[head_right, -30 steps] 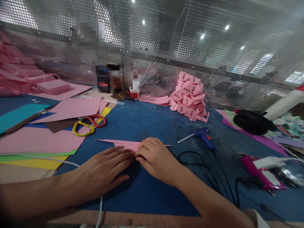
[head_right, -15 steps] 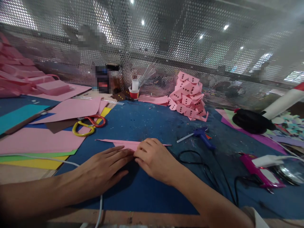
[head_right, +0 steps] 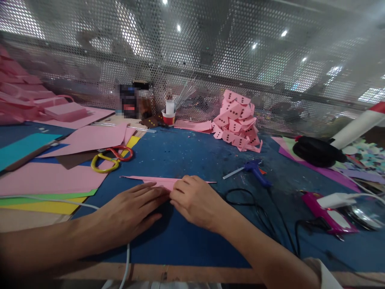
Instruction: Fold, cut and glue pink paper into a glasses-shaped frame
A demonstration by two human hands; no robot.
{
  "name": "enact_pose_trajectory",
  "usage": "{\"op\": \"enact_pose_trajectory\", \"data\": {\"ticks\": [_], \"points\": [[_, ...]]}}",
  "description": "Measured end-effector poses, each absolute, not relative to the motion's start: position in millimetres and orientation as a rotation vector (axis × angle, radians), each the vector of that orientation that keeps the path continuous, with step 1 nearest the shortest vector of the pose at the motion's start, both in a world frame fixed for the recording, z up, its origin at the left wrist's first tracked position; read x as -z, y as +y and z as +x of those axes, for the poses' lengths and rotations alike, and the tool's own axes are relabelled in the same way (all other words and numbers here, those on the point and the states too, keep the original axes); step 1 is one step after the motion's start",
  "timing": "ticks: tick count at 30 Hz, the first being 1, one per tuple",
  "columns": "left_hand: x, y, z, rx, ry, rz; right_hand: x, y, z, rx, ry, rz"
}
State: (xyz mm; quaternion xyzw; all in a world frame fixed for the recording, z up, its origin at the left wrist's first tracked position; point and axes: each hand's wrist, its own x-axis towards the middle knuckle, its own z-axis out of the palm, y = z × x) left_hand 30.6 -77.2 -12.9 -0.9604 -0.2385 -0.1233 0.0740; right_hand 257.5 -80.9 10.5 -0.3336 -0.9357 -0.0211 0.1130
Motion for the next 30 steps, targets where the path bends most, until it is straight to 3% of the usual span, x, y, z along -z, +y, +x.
{"op": "enact_pose_trajectory", "data": {"ticks": [20,30], "points": [[11.2,-74.8,30.3,0.445,-0.709,-2.917,-12.6,-76.7,274.0,0.033,-2.702,-1.014],[-0.7,-64.6,40.2,0.558,-0.935,-3.103,1.6,-71.2,257.4,-0.229,-2.272,-1.29]]}}
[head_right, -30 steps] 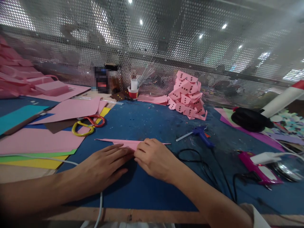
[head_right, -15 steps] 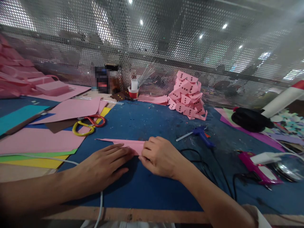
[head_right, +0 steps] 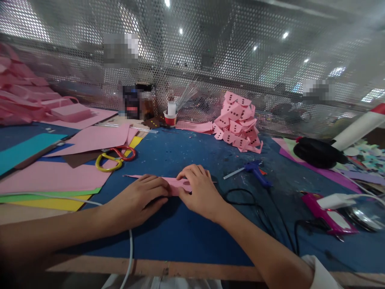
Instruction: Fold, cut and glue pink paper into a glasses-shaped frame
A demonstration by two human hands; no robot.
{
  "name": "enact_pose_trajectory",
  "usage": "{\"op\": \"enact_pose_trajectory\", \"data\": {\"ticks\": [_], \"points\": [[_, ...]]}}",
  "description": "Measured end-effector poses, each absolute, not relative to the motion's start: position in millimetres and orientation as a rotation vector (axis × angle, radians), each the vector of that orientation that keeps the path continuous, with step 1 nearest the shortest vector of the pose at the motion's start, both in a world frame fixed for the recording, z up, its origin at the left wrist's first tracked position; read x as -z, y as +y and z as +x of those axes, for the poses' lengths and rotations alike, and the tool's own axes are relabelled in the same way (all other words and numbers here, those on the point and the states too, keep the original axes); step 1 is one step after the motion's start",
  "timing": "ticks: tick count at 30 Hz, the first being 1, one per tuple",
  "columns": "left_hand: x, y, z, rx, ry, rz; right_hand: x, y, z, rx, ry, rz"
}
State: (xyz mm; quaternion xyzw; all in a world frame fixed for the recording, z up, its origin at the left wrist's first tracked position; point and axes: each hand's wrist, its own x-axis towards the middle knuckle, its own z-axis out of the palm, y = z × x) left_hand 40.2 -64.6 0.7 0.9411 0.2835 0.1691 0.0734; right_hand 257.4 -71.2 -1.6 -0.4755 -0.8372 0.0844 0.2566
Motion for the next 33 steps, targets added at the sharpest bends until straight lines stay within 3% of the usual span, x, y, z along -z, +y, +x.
{"op": "enact_pose_trajectory", "data": {"ticks": [33], "points": [[3.2,-54.8,66.0,-0.605,1.158,2.672,13.6,-70.4,250.1,-0.258,-2.242,-1.38]]}}
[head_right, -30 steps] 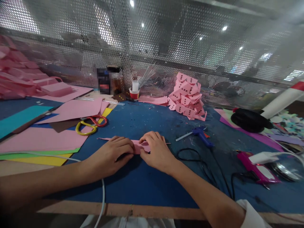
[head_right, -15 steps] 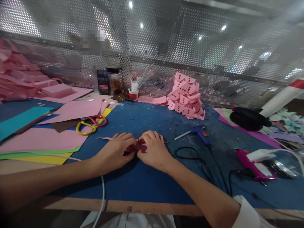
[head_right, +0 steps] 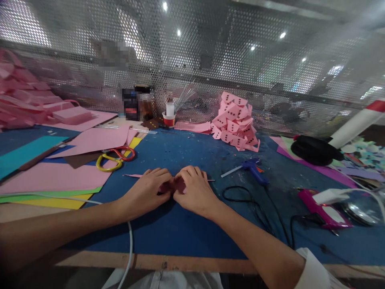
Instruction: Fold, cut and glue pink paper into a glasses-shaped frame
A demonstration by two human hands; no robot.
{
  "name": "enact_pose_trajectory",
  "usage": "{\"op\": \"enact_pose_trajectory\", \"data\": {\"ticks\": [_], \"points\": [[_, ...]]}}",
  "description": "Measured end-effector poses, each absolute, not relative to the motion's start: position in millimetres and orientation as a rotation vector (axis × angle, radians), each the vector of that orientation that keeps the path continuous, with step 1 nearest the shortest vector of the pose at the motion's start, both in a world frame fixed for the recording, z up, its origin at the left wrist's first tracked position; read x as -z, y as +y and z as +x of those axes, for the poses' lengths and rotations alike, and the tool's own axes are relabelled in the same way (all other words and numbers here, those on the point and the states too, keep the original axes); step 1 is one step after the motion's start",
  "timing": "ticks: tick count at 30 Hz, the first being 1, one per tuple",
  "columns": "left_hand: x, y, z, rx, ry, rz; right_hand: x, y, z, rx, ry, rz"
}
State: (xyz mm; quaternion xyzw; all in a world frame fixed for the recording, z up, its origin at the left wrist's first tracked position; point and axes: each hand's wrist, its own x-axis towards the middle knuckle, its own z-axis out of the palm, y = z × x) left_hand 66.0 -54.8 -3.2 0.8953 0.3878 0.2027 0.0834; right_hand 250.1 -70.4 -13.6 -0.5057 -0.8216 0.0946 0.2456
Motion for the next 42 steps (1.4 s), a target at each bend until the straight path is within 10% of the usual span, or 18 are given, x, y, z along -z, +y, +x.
{"op": "enact_pose_trajectory", "data": {"ticks": [42], "points": [[8.5,-49.3,51.0,-0.729,0.986,2.478,8.7,-70.3,252.8,-0.31,-2.267,-1.394]]}}
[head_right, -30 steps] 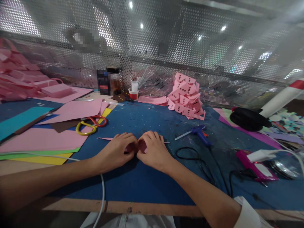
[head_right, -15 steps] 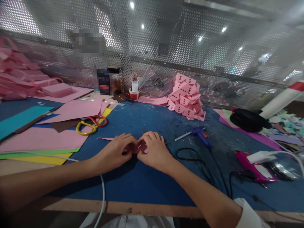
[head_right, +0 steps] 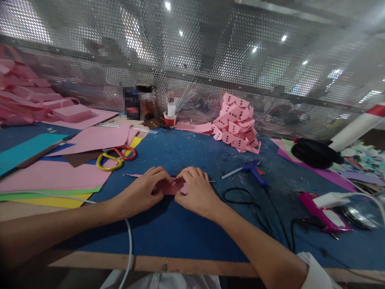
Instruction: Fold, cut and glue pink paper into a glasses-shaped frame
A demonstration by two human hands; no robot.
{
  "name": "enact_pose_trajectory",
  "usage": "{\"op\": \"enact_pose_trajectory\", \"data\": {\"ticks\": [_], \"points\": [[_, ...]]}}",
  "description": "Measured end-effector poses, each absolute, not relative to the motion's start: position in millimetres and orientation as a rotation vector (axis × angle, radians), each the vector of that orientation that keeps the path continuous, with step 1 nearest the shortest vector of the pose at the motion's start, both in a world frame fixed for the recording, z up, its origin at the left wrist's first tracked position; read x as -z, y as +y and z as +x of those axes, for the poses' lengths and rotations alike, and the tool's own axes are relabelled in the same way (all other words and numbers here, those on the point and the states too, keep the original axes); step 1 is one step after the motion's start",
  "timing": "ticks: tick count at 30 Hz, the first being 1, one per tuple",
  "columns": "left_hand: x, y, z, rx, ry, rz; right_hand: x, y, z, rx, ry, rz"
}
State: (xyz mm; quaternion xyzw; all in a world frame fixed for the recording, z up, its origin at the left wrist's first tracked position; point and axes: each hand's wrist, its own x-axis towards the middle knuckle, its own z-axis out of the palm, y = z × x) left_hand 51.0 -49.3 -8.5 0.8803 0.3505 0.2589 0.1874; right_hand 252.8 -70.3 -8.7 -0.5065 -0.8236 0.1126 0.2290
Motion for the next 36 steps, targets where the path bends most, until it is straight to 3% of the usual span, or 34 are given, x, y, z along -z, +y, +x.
{"op": "enact_pose_trajectory", "data": {"ticks": [15,36], "points": [[9.6,-48.9,55.6,-0.715,1.046,2.51,11.4,-69.6,249.6,-0.255,-2.276,-1.421],[0.8,-48.0,46.0,-0.647,0.941,2.384,4.9,-69.6,261.2,-0.429,-2.32,-1.328]]}}
